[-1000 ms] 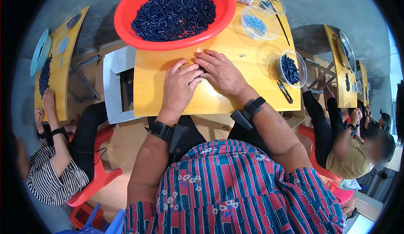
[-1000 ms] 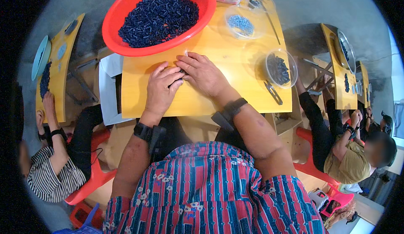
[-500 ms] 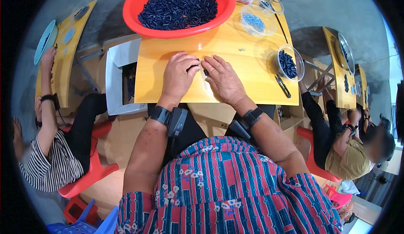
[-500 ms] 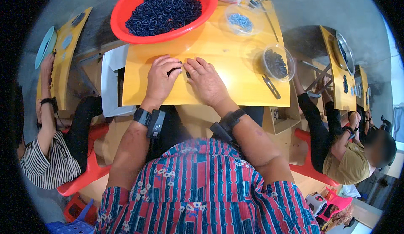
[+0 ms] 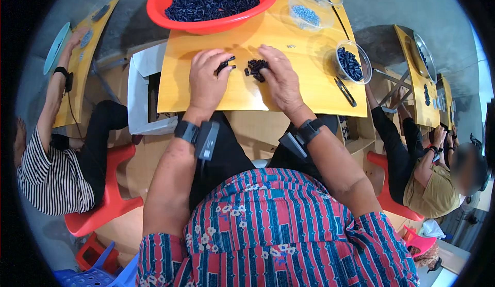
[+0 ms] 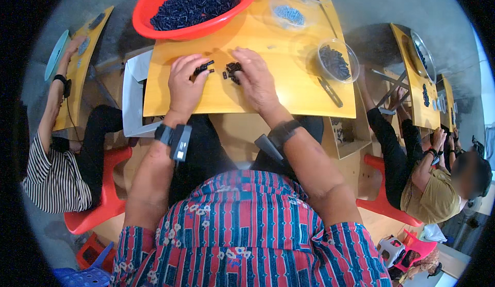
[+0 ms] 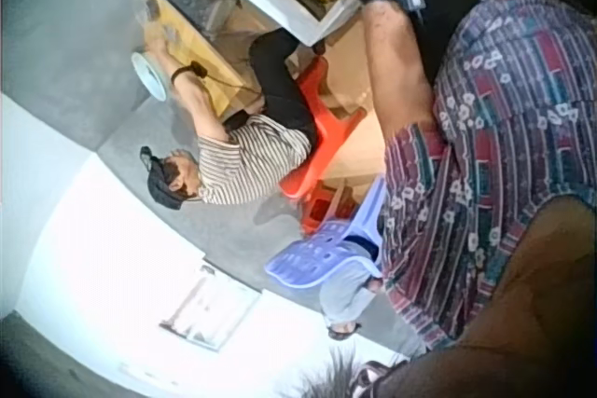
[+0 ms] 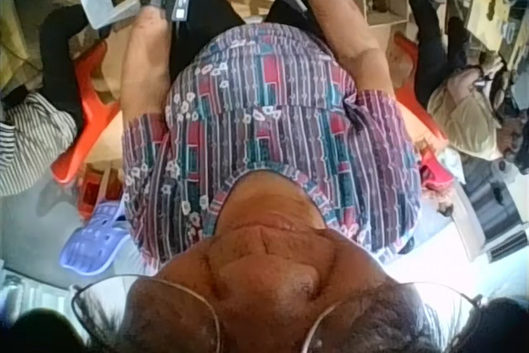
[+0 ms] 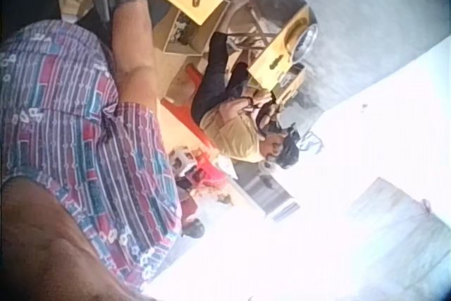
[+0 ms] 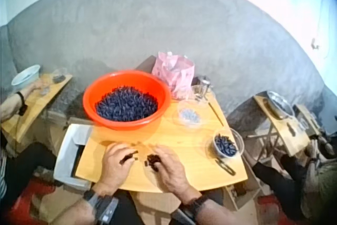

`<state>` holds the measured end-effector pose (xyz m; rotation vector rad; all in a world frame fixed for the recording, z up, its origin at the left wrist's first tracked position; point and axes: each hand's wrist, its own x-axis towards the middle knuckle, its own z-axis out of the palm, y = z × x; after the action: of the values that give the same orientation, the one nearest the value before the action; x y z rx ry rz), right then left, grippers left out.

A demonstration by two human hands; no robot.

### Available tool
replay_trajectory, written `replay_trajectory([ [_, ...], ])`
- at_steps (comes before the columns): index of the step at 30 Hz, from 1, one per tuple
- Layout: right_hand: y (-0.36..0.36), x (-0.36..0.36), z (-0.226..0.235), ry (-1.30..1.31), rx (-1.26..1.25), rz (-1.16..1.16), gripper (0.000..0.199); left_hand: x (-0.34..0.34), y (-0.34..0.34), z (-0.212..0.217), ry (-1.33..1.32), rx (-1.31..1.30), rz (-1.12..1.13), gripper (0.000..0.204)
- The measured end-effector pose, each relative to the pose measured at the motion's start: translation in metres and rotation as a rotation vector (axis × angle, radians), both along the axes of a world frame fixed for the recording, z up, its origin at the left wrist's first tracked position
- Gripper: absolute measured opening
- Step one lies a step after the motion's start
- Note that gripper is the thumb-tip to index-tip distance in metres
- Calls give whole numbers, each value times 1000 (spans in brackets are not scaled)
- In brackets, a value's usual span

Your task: The person is assembling small plastic or rubber components by hand.

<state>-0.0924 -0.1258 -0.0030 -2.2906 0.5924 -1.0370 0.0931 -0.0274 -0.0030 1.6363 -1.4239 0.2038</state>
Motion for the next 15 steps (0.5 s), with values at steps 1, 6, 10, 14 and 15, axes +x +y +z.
replay_trajectory([
  [1, -3, -6, -3, -2, -5, -4, 52, -8, 7, 0, 7, -4, 16, 30],
  [6, 0, -38, -19, -284, 378, -244, 42, -35, 27, -4, 311, -22, -84, 25],
  [10, 9, -48, -15, -311, 567, -288, 25, -47, 30, -3, 432, 50, -175, 18],
  [14, 11, -50, -13, -30, 374, -292, 15, -51, 27, -6, 367, 173, -209, 11],
  [15, 12, -49, -11, -30, 375, -296, 15, -52, 27, -6, 343, 177, -189, 9],
])
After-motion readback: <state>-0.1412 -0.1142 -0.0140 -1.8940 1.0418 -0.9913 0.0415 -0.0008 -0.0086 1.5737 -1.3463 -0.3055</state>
